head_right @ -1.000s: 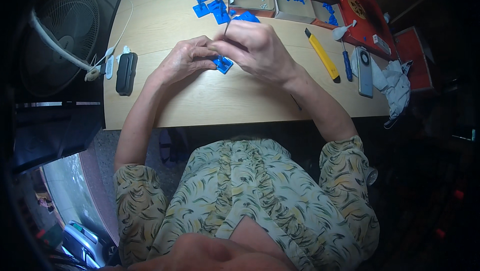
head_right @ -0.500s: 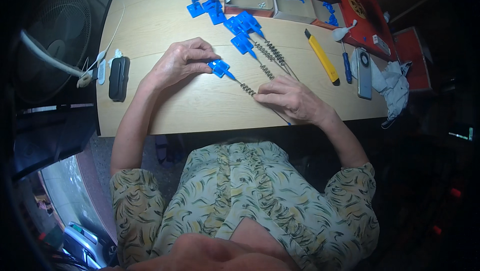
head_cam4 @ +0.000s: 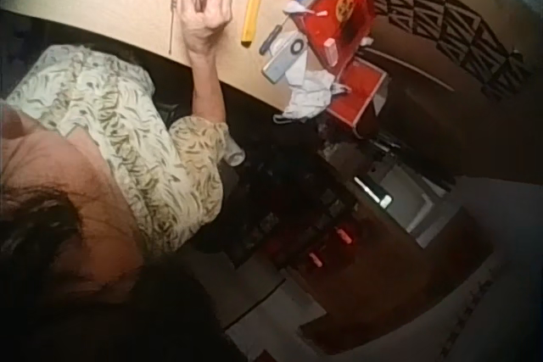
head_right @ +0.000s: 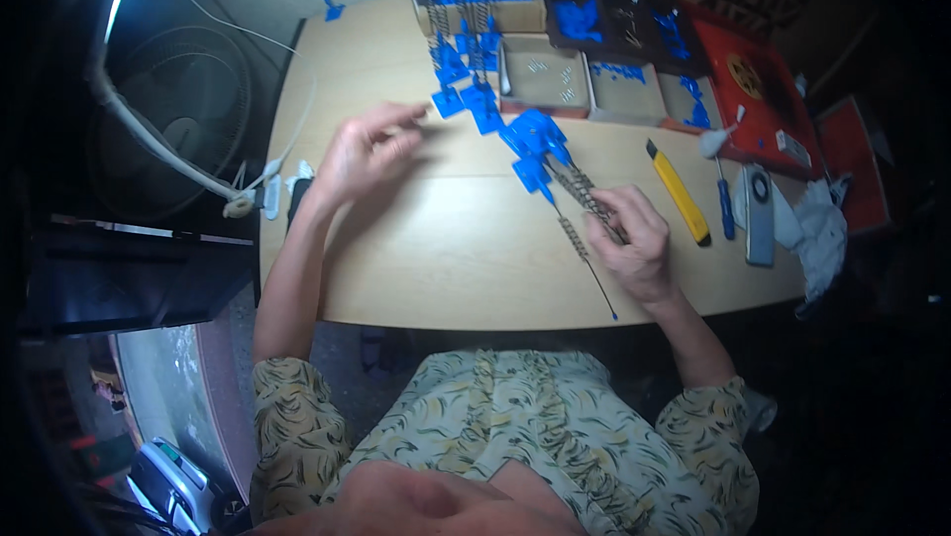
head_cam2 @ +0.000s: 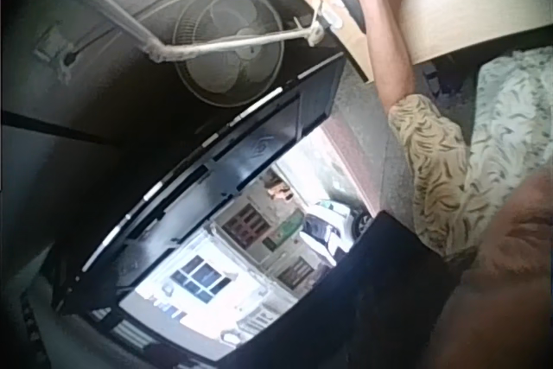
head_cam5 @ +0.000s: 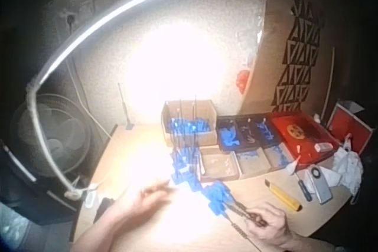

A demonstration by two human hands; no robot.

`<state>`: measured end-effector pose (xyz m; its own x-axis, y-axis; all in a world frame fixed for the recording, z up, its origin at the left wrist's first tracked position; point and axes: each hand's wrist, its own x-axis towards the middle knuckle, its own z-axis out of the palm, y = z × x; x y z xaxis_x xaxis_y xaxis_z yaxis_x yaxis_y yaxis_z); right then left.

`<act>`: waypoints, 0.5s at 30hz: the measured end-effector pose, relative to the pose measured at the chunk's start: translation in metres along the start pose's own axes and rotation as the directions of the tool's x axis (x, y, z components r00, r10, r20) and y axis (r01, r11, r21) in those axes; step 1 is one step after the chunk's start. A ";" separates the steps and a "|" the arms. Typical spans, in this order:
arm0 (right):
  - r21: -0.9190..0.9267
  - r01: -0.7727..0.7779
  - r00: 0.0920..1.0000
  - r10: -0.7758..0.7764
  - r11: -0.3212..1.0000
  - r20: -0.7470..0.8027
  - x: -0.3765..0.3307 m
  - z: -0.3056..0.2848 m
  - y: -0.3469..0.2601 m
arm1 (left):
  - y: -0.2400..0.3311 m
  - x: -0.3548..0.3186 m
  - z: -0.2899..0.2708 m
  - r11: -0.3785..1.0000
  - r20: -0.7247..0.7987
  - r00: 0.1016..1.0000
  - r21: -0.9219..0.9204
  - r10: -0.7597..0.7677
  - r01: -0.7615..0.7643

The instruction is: The person assembles small blue plastic components and springs by hand at a workbench, applying adhesive from a bottle to join the parts.

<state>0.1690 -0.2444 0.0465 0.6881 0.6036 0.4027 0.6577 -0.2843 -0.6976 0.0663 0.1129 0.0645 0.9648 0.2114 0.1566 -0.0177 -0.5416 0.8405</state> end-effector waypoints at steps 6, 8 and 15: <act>-0.098 0.094 0.993 -0.100 0.991 -0.062 0.026 0.000 0.040 | -0.114 0.119 -0.098 0.977 -0.463 0.862 -0.064 -0.207 0.201; -0.123 0.070 0.998 -0.070 0.990 0.007 0.024 0.000 0.050 | -0.136 0.159 -0.115 0.876 -0.651 0.742 0.254 -0.158 0.410; -0.008 -0.004 0.996 0.005 1.000 0.090 0.030 -0.006 0.058 | -0.211 0.226 -0.154 0.857 -0.782 0.610 0.226 -0.123 0.463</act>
<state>0.2294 -0.2470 0.0220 0.6607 0.6671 0.3442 0.6573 -0.2928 -0.6944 0.2475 0.4004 0.0022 0.3858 0.8324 0.3979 0.4911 -0.5504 0.6752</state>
